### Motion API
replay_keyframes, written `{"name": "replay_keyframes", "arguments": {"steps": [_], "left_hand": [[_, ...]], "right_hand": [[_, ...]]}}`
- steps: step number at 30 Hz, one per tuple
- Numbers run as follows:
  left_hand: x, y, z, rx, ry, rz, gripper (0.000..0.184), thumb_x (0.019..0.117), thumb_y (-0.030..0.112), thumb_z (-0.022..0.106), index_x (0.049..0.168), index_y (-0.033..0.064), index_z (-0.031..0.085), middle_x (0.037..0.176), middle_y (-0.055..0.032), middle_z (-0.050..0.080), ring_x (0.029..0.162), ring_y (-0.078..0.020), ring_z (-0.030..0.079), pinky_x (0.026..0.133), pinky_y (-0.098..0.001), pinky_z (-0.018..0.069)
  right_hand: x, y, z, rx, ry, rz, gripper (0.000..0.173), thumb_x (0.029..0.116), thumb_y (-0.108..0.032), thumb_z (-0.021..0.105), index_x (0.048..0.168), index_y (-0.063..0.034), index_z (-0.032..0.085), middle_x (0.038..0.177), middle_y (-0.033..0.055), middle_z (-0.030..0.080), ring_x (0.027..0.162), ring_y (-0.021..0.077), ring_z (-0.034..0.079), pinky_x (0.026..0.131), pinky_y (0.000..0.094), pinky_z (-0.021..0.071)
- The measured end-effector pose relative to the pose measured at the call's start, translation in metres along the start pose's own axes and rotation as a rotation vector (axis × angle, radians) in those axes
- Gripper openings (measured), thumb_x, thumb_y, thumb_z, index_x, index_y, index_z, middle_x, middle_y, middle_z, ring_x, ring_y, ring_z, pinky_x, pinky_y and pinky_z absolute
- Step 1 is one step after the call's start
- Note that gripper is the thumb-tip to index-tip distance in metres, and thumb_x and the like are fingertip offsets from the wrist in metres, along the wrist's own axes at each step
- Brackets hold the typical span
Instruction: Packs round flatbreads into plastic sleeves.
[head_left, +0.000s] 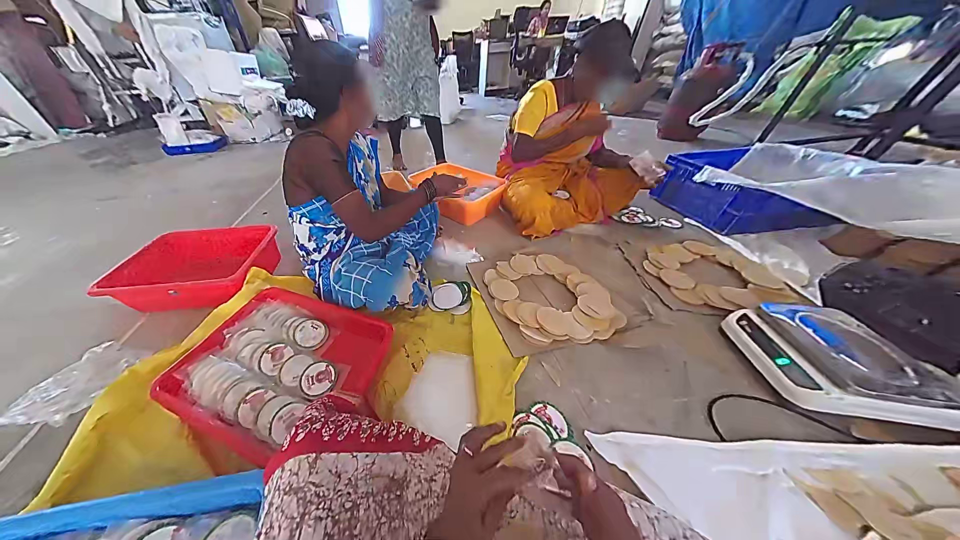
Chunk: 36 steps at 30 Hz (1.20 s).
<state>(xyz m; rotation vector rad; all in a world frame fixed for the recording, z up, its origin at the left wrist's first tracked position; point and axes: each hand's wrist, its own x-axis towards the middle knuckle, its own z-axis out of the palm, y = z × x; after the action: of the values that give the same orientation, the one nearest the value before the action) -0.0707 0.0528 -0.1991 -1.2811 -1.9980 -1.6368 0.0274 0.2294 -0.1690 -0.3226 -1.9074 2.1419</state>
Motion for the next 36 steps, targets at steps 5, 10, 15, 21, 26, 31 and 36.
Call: {"name": "replay_keyframes", "arguments": {"steps": [5,10,15,21,26,31,36], "left_hand": [[-0.025,0.012,-0.010,0.056,-0.065,0.070,0.024,0.1042,0.024,0.058,0.100,0.0125,0.078,0.130,-0.0045,0.070,0.140,-0.0225,0.048,0.121,-0.0367,0.0319],[-0.032,0.025,-0.012,0.028,-0.094,0.120,0.023,0.1042,0.028,0.057,0.104,0.0168,0.077,0.135,-0.0049,0.066,0.143,-0.0225,0.045,0.122,-0.0394,0.0300],[-0.015,0.046,-0.007,-0.402,-0.047,-0.405,0.108,0.0907,0.074,0.052,0.156,-0.0089,0.026,0.160,-0.0268,0.032,0.145,-0.0285,0.043,0.111,-0.0434,0.0465],[0.002,0.070,-0.007,-1.003,0.017,-0.782,0.023,0.0941,0.006,0.067,0.116,0.0002,0.070,0.098,-0.0059,0.076,0.087,-0.0137,0.073,0.083,-0.0309,0.0611],[-0.002,0.080,-0.003,-0.704,-0.020,-0.482,0.016,0.1016,0.005,0.054,0.099,0.0020,0.069,0.075,0.0086,0.064,0.064,0.0039,0.055,0.061,-0.0137,0.0480],[-0.008,0.085,0.005,-0.522,0.037,-0.291,0.020,0.1007,0.015,0.061,0.092,-0.0002,0.070,0.069,0.0067,0.061,0.059,0.0084,0.050,0.055,-0.0097,0.0429],[-0.002,0.092,-0.005,-0.666,-0.122,-0.476,0.040,0.0903,0.015,0.074,0.122,-0.0039,0.060,0.089,0.0045,0.068,0.075,-0.0009,0.063,0.070,-0.0204,0.0556]], "right_hand": [[-0.008,-0.027,0.008,-0.066,-0.019,0.077,0.028,0.1006,-0.020,0.050,0.111,0.0004,0.066,0.101,0.0025,0.072,0.094,0.0102,0.069,0.085,0.0327,0.0575],[-0.021,-0.038,0.007,-0.033,-0.002,0.110,0.022,0.0823,0.012,0.063,0.100,-0.0010,0.064,0.082,0.0007,0.072,0.073,0.0112,0.071,0.072,0.0306,0.0614],[-0.037,-0.046,0.006,-0.057,-0.010,-0.088,0.034,0.0834,0.005,0.067,0.114,-0.0057,0.059,0.091,-0.0060,0.071,0.079,0.0057,0.069,0.074,0.0275,0.0601],[-0.055,-0.047,0.000,-0.106,-0.077,-0.214,0.028,0.0901,-0.013,0.071,0.116,-0.0118,0.060,0.096,-0.0087,0.069,0.083,0.0033,0.068,0.077,0.0236,0.0600],[-0.068,-0.052,-0.003,-0.047,-0.135,-0.132,0.062,0.0935,-0.037,0.069,0.139,-0.0008,0.047,0.096,-0.0048,0.070,0.083,0.0062,0.068,0.076,0.0244,0.0584],[-0.075,-0.061,0.007,0.014,-0.154,-0.015,0.038,0.0877,-0.019,0.075,0.122,-0.0044,0.067,0.101,-0.0011,0.074,0.084,0.0071,0.070,0.075,0.0247,0.0600],[-0.075,-0.057,0.011,-0.021,0.082,-0.173,0.011,0.0894,-0.003,0.069,0.097,-0.0102,0.073,0.082,-0.0068,0.073,0.068,0.0014,0.067,0.062,0.0194,0.0579]]}}
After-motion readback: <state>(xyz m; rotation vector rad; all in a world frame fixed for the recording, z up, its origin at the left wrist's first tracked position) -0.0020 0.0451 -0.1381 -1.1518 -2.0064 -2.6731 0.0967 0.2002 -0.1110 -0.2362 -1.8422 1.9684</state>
